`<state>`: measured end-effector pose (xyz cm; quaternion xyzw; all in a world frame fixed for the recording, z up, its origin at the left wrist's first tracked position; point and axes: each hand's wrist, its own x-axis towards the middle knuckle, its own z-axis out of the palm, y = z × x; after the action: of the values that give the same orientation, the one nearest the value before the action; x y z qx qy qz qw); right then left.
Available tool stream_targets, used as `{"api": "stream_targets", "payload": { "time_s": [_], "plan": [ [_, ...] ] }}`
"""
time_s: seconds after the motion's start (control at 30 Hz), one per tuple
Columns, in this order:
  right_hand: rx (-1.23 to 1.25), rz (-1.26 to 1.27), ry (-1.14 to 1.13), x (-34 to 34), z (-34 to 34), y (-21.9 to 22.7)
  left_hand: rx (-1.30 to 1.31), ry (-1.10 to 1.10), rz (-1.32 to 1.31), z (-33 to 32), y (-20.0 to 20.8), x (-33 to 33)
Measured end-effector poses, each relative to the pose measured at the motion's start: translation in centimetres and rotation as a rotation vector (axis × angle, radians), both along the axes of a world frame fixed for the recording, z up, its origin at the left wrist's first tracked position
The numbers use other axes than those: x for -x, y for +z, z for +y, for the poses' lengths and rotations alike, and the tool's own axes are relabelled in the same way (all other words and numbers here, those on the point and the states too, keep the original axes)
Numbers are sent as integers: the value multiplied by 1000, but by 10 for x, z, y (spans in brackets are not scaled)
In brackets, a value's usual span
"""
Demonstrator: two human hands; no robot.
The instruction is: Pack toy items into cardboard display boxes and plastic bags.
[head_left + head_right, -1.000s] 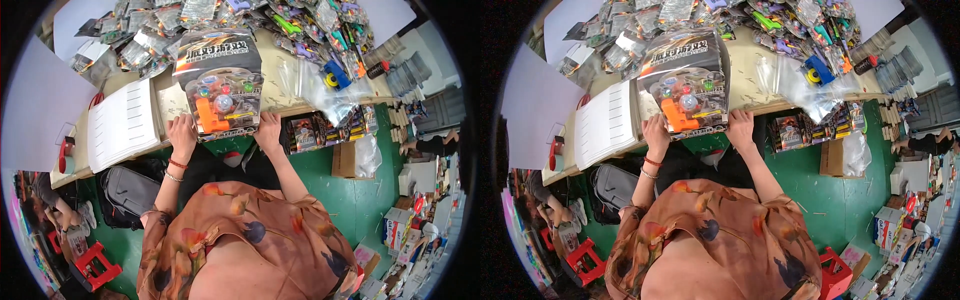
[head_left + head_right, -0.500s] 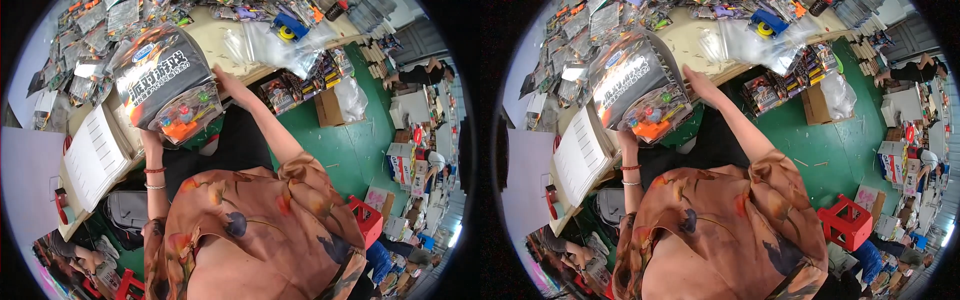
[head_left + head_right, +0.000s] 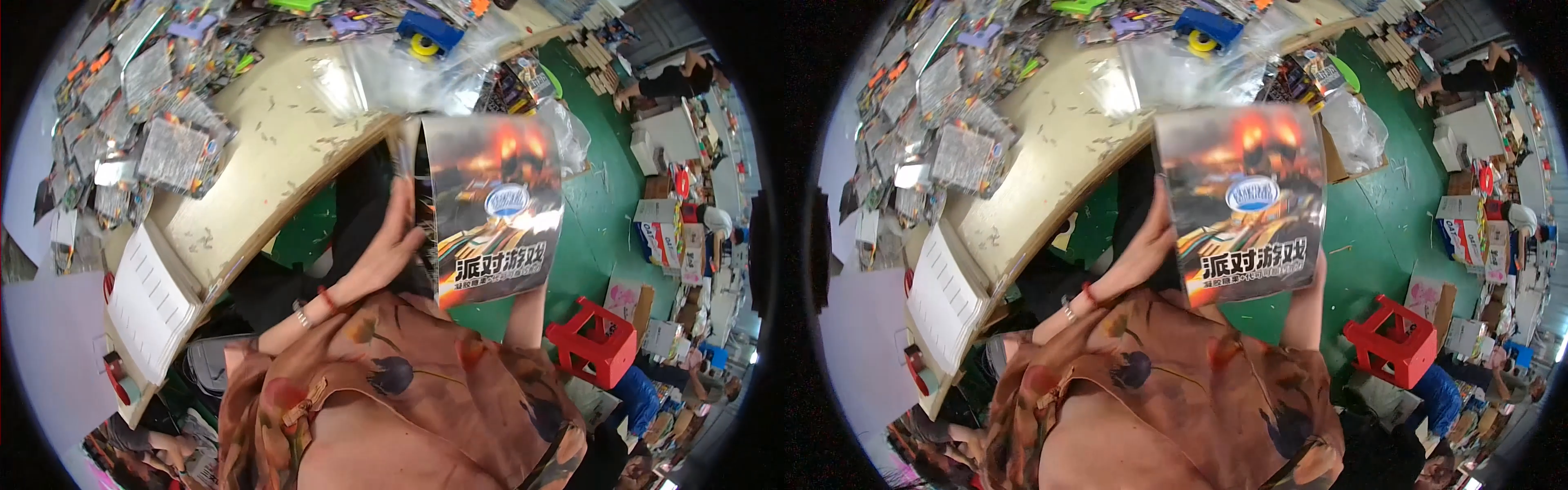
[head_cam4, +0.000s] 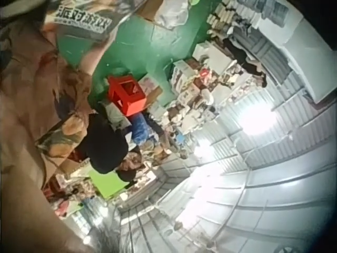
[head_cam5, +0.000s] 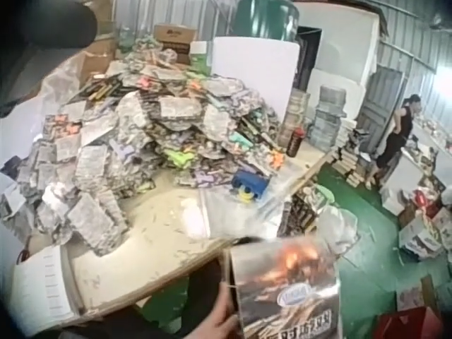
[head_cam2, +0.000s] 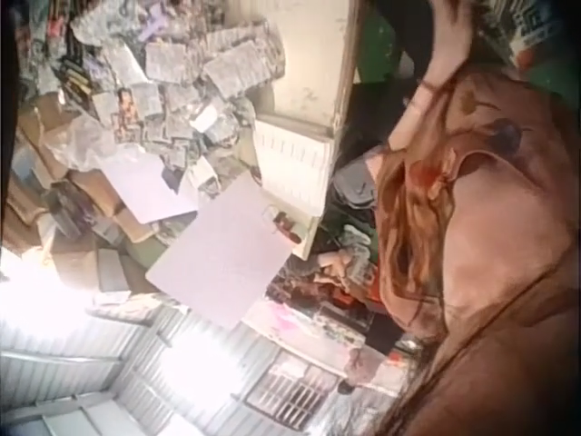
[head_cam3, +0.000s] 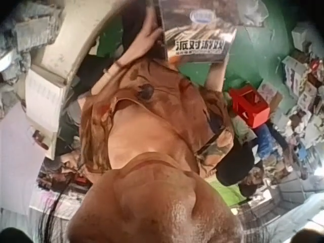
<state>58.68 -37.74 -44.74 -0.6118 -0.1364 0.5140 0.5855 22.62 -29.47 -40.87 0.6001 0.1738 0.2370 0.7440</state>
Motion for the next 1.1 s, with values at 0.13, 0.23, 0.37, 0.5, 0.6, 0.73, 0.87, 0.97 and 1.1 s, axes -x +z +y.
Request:
{"api": "stream_targets", "payload": {
  "time_s": [0.13,0.23,0.37,0.5,0.6,0.73,0.87,0.97,1.1],
  "plan": [
    [246,-116,-38,15,-95,-52,245,-210,331,-8,-119,-108],
    [191,-137,164,-23,-34,-116,700,136,167,-12,-377,-156],
    [221,173,-74,-129,-89,-285,428,-193,560,-6,-334,-258],
    [19,295,9,-212,23,-347,686,-153,539,68,-356,-327],
    [74,268,174,-241,154,-394,537,-74,607,132,-393,-348],
    [115,69,320,-304,243,-456,353,-59,655,188,-430,-389],
    [-219,28,69,-381,223,-461,178,-121,622,208,-448,-440],
    [-80,19,84,-341,253,-422,34,-65,691,238,-472,-422],
    [282,-50,-555,-301,206,-410,-137,-44,630,229,-464,-440]
  ]
}}
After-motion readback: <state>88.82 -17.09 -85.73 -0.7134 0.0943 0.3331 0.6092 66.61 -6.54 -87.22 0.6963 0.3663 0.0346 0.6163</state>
